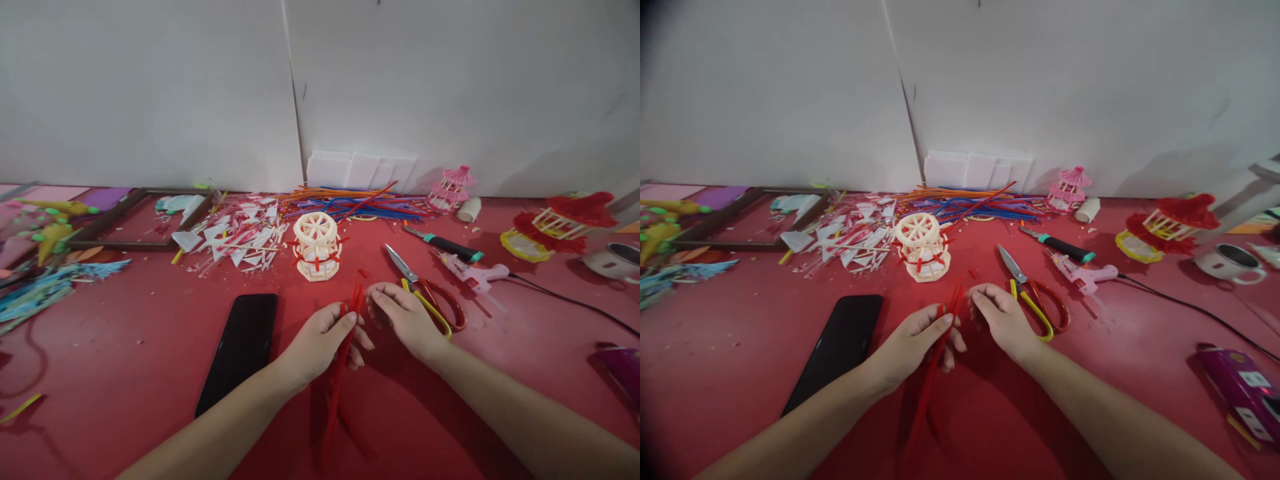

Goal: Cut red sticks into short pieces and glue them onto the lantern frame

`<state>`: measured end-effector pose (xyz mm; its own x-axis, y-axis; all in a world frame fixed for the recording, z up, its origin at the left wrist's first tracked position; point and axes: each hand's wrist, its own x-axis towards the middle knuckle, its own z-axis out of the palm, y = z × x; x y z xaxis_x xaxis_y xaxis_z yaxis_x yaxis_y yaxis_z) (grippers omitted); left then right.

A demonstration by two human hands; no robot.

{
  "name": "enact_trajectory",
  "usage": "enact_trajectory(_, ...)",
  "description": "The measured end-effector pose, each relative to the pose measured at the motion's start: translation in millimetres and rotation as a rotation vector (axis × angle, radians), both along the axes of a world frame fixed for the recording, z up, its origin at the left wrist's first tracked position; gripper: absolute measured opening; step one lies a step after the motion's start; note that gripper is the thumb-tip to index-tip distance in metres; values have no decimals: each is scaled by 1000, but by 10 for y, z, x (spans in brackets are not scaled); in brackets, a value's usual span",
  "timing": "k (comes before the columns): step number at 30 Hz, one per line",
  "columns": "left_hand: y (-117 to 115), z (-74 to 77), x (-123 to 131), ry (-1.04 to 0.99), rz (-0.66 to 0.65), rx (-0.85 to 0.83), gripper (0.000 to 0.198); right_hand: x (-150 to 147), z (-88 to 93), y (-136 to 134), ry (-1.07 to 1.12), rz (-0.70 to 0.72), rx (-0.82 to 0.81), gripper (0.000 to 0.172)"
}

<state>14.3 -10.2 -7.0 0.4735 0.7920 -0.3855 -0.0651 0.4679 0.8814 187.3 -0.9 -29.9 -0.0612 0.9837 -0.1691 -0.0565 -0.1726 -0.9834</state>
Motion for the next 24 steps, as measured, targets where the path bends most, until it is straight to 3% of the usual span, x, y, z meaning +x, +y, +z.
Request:
enact_trajectory(16,9,-24,-14,-37,65,-43,20,31,-40,14,239,-40,24,18)
enact_trajectory(24,13,-21,-16,-48,56,-34,17,48,-9,40,249,-52,9,31)
